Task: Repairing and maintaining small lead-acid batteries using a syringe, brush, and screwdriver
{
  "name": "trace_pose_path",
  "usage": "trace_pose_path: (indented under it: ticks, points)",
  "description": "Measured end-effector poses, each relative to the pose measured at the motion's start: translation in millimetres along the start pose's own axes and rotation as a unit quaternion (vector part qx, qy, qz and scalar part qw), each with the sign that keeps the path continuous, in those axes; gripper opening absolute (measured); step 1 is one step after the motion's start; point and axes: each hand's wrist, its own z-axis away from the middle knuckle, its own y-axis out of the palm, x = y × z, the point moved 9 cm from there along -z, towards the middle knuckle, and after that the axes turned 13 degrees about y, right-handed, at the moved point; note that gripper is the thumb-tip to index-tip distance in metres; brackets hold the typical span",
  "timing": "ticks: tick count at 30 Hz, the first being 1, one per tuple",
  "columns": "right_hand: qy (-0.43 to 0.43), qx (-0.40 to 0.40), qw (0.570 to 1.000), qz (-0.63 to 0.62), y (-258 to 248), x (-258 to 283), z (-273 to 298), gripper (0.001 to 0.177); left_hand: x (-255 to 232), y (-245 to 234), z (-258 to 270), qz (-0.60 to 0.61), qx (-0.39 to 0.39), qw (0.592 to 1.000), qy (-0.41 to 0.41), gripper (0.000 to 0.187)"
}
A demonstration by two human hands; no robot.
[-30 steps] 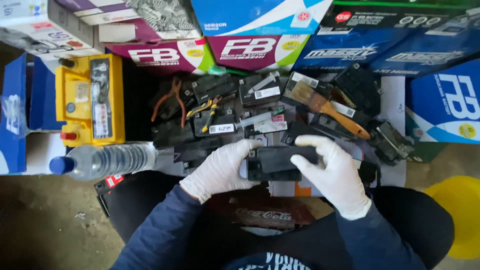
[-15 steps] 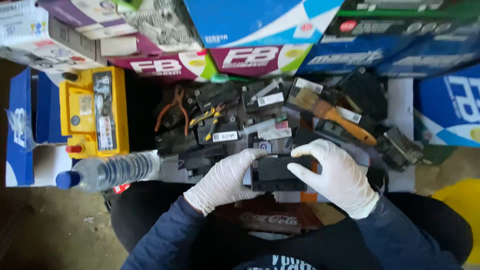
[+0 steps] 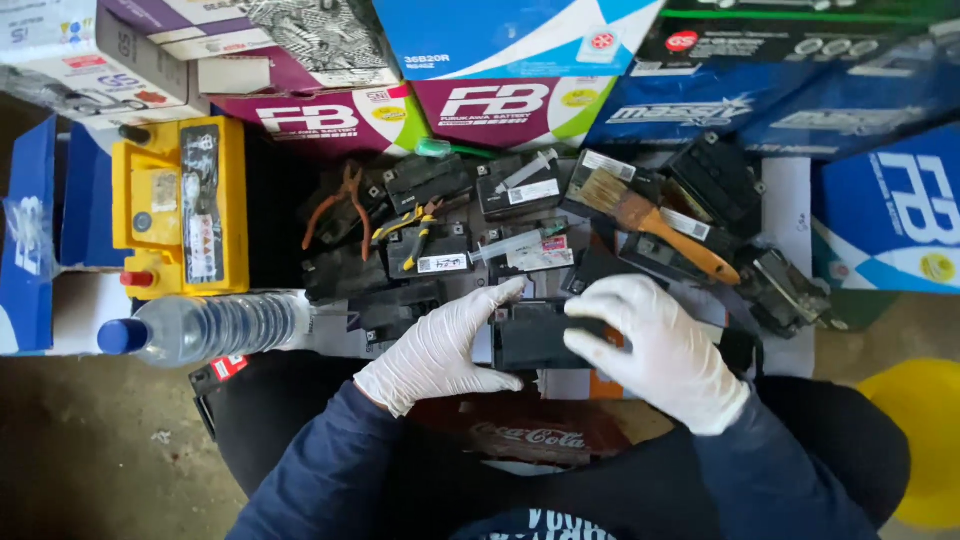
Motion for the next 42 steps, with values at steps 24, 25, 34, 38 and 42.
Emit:
trace_pose_path:
  ticks: [24,25,34,38,42]
  points:
    - [-0.106,-0.045,0.99,0.087,2,29,-1,0.043,-23,-6,-4,-0.041,-0.02,0.99,0.136,0.064]
    - [-0.114,-0.045,0.988,0.091,1,32,0,0.042,-24,-4,-4,-0.032,-0.019,0.989,0.146,0.064]
    - [-0.104,0.014,0.988,0.114,1,25,4,0.063,-16,-1,-1,-0.021,-0.003,0.995,0.1,0.064]
    - [-0.115,0.003,0.986,0.117,1,31,6,0.057,-17,-1,0,-0.018,-0.001,0.995,0.098,0.062]
    - [-0.121,-0.012,0.986,0.111,-1,38,7,0.052,-17,-10,6,0.002,-0.039,0.995,0.089,0.063]
